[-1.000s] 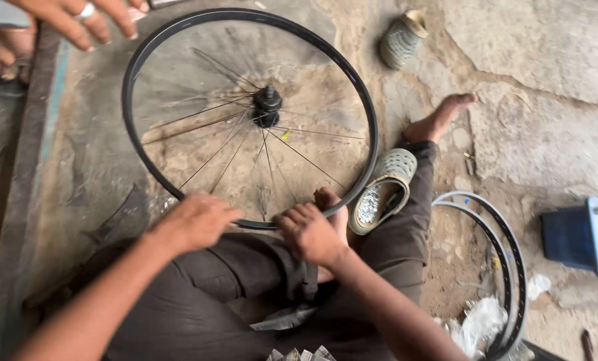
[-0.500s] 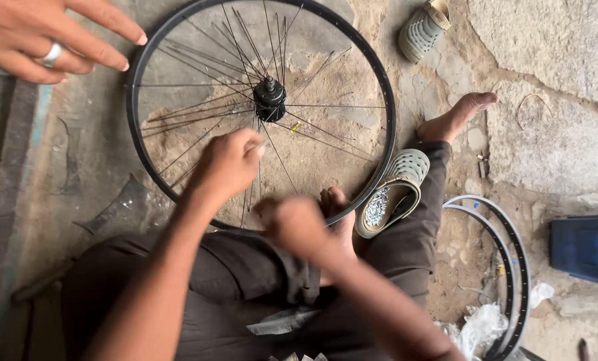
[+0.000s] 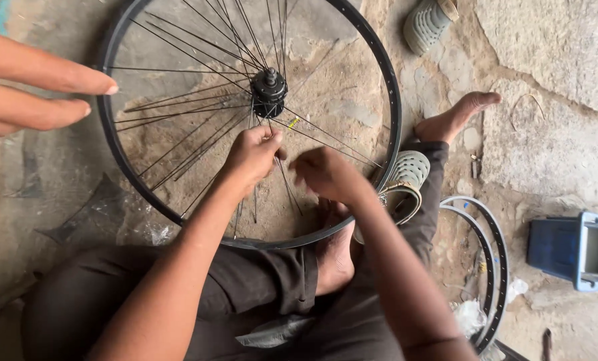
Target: Assembling bicycle wheel spokes into the hub and rim.
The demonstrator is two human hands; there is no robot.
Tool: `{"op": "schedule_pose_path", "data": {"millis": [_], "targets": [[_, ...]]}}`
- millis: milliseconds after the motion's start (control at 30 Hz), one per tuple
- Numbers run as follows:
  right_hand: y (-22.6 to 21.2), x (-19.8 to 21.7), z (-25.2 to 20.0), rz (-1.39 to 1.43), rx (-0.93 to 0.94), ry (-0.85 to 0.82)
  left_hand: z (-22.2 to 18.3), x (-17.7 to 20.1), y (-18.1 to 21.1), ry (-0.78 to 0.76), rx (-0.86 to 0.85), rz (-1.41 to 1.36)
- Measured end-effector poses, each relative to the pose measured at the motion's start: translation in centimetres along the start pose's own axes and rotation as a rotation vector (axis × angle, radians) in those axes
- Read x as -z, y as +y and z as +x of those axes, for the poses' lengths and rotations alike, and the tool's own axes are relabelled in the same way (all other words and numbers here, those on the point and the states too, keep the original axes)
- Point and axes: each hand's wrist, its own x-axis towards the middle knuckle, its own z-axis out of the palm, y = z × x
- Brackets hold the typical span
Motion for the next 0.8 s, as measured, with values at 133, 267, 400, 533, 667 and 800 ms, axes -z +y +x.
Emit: {"op": "schedule_pose_path", "data": {"millis": [133, 267, 400, 533, 667, 800], "targets": [[5.7, -4.1, 8.2, 0.979, -0.012, 0.254, 0.4, -0.8, -1.4, 0.242, -0.225, 0.581], [5.3, -3.5, 13.5, 1.64, -0.018, 0.061, 0.5, -0.8, -1.8, 0.207, -0.158, 0.585], [7.4, -3.9, 16.3, 1.88, 0.081, -0.192, 0.4, -0.8, -1.6, 0.207, -0.229, 0.536], [8.5, -3.7, 17.2, 2.056, 0.086, -0.222, -0.7, -1.1, -0.6, 0.197, -0.16, 0.451], [5.5, -1.9, 15.1, 1.679, -0.043, -0.181, -0.1, -0.7, -1.3, 0.182, -0.215, 0.492], [6.0, -1.4, 15.5, 1.681, 0.06, -0.39, -0.4, -0.6, -1.0, 0.197, -0.211, 0.531]]}}
